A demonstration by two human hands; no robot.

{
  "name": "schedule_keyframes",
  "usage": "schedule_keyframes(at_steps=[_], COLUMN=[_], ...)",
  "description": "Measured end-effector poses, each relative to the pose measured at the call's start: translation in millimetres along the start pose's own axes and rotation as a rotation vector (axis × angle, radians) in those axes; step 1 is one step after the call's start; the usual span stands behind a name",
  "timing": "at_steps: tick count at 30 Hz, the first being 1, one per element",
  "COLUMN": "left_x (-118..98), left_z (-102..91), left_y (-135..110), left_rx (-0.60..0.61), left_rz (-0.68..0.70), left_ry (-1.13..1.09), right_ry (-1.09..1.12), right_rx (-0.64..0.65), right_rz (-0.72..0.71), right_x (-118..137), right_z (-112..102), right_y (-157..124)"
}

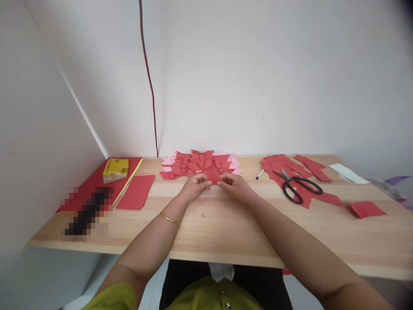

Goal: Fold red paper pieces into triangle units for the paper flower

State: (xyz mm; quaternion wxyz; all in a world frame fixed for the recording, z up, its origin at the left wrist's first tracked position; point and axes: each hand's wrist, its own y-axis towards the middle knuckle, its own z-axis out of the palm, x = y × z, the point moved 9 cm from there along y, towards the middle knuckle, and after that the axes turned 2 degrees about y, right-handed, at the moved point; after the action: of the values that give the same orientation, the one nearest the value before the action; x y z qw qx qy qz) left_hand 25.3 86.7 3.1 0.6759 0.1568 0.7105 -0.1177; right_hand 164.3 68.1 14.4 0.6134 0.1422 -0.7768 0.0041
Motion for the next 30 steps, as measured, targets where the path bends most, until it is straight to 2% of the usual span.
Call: schedule_keyframes(at_steps=[3, 7, 12, 17, 21, 27, 30], left_x=[1, -1, -4, 0, 0, 3, 0], left_z=[9.0, 14.0, 12.0, 10.7, 7.4, -4.2, -6.8], left_y=[-2, -4, -3, -1, 0, 1, 0], left_rx=[0.089, 0.143, 0.123, 0.096, 0.077, 0.0, -0.043], left_rz=[-0.029, -0.033, -0.005, 0.01, 0.035, -0.038, -0.034], left_ry=[0.074, 0.042, -0.028, -0.035, 0.021, 0.084, 0.03], right_ry=[0.128, 0.264, 0.141, -0.005, -0.07, 0.029, 0.017], right_rx=[-0.058, -0.022, 0.1, 0.033, 0.028, -0.085, -0.112], right_rz=[0.049, 0.083, -0.037, -0.079, -0.079, -0.025, -0.03], right_x=[-8, -9, 9, 10, 5, 3, 7], right_z=[-7, 0, 18, 12, 6, -15, -19], right_y=[1, -1, -5, -5, -3, 1, 0])
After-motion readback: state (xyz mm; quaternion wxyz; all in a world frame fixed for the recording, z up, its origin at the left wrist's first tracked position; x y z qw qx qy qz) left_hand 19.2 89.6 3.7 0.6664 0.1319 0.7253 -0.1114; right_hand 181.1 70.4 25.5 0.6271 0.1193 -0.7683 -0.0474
